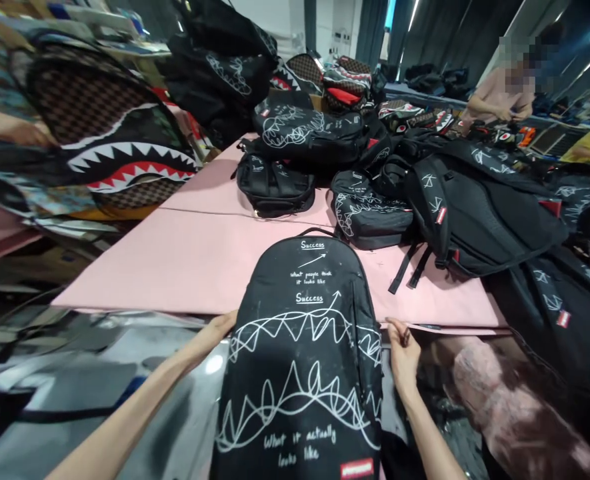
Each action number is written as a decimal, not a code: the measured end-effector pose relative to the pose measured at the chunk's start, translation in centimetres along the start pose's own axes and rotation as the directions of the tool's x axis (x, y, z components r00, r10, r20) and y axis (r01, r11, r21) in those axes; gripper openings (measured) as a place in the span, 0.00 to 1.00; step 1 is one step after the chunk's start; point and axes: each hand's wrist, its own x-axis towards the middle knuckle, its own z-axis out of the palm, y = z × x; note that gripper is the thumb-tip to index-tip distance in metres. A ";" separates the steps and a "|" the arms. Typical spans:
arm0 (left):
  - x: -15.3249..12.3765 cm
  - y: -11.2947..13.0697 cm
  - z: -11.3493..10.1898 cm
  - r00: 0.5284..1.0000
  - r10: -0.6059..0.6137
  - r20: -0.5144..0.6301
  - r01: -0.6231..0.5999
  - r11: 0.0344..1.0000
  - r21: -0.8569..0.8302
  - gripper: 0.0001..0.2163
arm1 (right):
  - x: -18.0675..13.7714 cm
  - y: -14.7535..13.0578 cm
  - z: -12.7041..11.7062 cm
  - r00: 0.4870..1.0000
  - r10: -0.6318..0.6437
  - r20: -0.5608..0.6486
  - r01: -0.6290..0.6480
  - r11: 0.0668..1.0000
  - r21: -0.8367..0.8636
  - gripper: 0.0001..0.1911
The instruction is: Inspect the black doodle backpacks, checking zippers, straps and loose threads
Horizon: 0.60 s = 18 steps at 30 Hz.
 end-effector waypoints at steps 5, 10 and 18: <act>-1.5 -0.4 -2.9 0.915 0.021 0.403 0.019 0.995 -0.096 0.24 | -7.3 -7.4 4.0 0.822 -0.191 0.536 0.202 0.979 0.039 0.11; -0.5 -1.0 -3.9 0.804 0.099 0.587 -0.092 0.995 -0.041 0.20 | -13.8 -8.0 9.2 0.551 -0.192 0.812 0.314 0.949 0.012 0.24; -0.9 -3.3 -3.5 0.877 0.371 0.305 -0.464 0.820 0.336 0.10 | -14.4 -6.7 9.9 0.531 -0.174 0.829 0.386 0.921 -0.054 0.21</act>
